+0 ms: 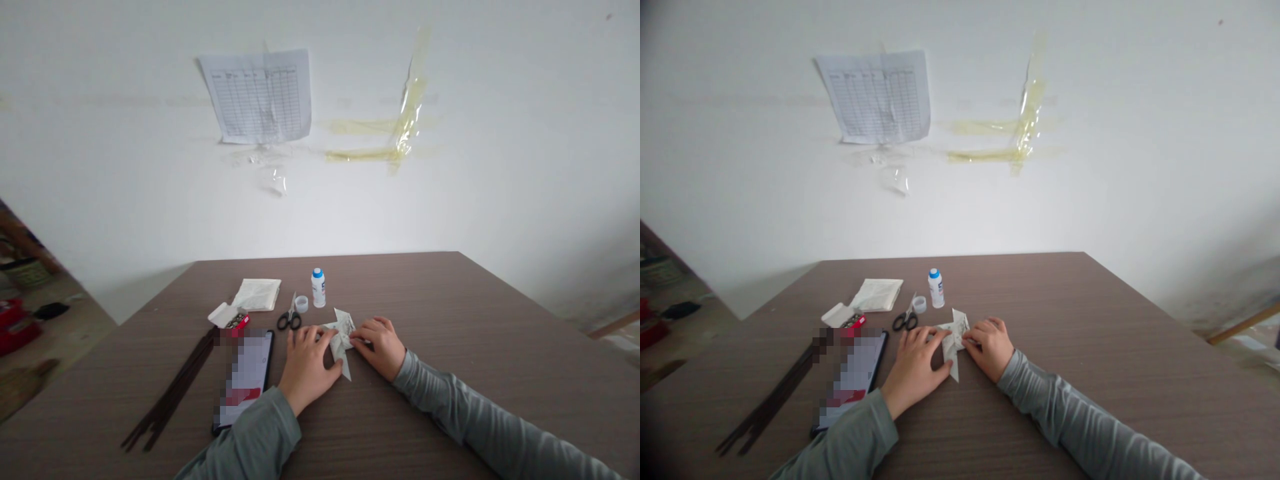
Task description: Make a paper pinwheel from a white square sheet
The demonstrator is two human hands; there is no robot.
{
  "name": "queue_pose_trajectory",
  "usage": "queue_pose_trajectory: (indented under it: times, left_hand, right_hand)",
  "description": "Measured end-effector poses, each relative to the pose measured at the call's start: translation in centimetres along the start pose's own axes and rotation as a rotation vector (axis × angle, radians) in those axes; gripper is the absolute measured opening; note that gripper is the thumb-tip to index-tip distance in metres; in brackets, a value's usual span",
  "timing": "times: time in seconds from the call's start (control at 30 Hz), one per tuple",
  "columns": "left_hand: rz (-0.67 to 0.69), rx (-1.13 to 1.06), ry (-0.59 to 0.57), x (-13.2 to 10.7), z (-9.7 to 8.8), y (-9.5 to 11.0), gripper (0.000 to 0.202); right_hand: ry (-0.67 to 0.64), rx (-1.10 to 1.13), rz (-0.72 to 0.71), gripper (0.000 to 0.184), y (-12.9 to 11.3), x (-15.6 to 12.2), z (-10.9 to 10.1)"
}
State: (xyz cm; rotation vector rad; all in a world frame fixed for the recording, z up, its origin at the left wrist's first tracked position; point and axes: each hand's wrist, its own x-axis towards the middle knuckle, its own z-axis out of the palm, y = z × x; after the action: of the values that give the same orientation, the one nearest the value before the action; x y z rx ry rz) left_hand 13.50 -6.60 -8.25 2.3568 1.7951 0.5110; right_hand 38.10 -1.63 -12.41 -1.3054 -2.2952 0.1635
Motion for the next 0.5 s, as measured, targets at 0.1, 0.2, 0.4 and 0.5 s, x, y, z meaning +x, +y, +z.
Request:
queue_pose_trajectory:
  times: [0.1, 0.2, 0.4, 0.5]
  left_hand:
    - [0.002, -0.003, 0.010, 0.0, -0.1, 0.2, 0.060]
    - [-0.001, -0.002, 0.023, 0.0, -0.2, 0.5, 0.060]
    - [0.004, 0.034, 0.001, 0.1, -0.6, 1.1, 0.060]
    - [-0.003, 0.040, -0.013, 0.2, -0.8, 1.4, 0.058]
  right_hand:
    - [0.014, -0.026, -0.013, 0.020, 0.1, -0.1, 0.2]
    - [0.014, -0.034, -0.014, 0.018, 0.2, -0.1, 0.2]
    - [-0.019, 0.003, 0.035, 0.020, 0.3, -0.1, 0.4]
    - [0.001, 0.003, 0.017, 0.019, 0.9, -0.1, 0.9]
